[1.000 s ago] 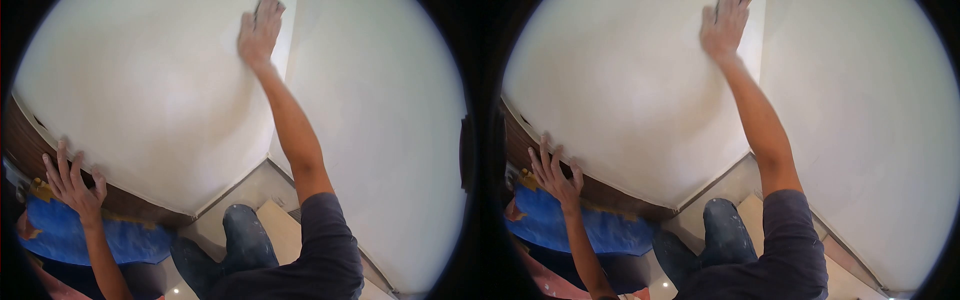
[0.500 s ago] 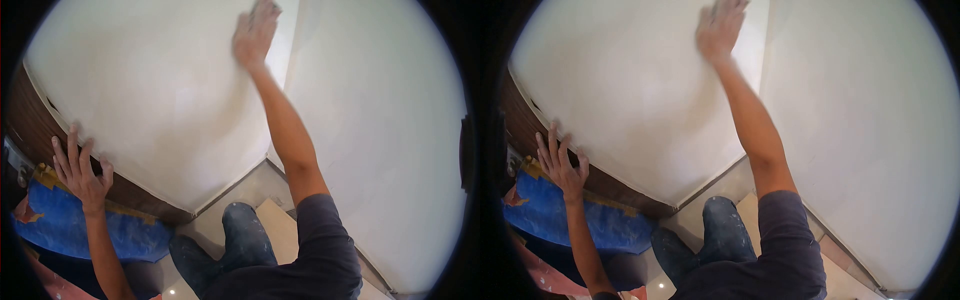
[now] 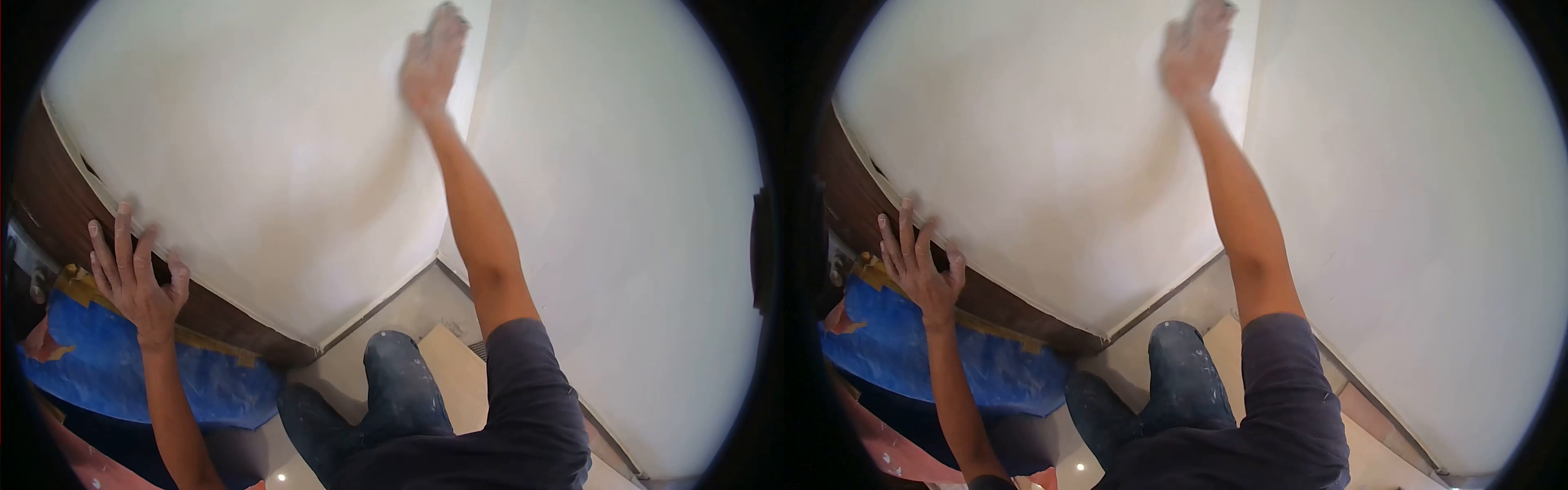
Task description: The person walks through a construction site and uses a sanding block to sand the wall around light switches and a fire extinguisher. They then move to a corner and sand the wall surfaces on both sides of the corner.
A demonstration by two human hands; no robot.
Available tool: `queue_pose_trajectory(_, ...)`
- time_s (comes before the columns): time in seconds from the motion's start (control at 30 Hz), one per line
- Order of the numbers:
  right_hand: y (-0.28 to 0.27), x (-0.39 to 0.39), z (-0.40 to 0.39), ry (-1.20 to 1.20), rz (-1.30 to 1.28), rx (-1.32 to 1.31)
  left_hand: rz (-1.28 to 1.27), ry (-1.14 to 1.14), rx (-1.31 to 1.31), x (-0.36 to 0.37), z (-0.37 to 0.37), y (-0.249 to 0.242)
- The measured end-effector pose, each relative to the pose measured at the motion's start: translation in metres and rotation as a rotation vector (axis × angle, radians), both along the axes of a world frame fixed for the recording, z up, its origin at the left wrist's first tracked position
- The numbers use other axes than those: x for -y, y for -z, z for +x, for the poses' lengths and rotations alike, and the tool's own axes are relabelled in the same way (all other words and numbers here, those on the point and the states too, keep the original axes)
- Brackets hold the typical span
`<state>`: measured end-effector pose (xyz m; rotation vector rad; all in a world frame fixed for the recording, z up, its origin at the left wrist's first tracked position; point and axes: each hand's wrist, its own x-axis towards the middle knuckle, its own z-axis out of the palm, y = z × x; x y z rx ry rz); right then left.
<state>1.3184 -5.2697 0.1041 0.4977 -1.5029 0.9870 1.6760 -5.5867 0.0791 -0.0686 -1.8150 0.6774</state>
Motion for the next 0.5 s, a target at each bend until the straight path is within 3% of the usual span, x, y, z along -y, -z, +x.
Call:
queue_pose_trajectory(0.13,0.023,-0.025,-0.016,-0.082,-0.111,0.088,-0.019,0.034,-0.013,0.002,-0.001,-0.003)
queue_pose_trajectory(0.27,0.136,-0.019,-0.012,-0.025,-0.256,0.308,0.03,0.032,-0.013,-0.005,0.004,-0.004)
queue_pose_trajectory(0.33,0.143,-0.003,0.008,-0.066,-0.528,0.545,0.038,0.052,-0.031,-0.006,0.005,-0.004)
queue_pose_trajectory(0.4,0.127,0.007,0.01,-0.06,-0.68,0.657,0.048,0.07,-0.012,-0.001,0.005,-0.004)
queue_pose_trajectory(0.5,0.035,0.023,0.015,-0.045,-0.608,0.539,0.055,0.06,-0.017,-0.002,0.006,-0.004)
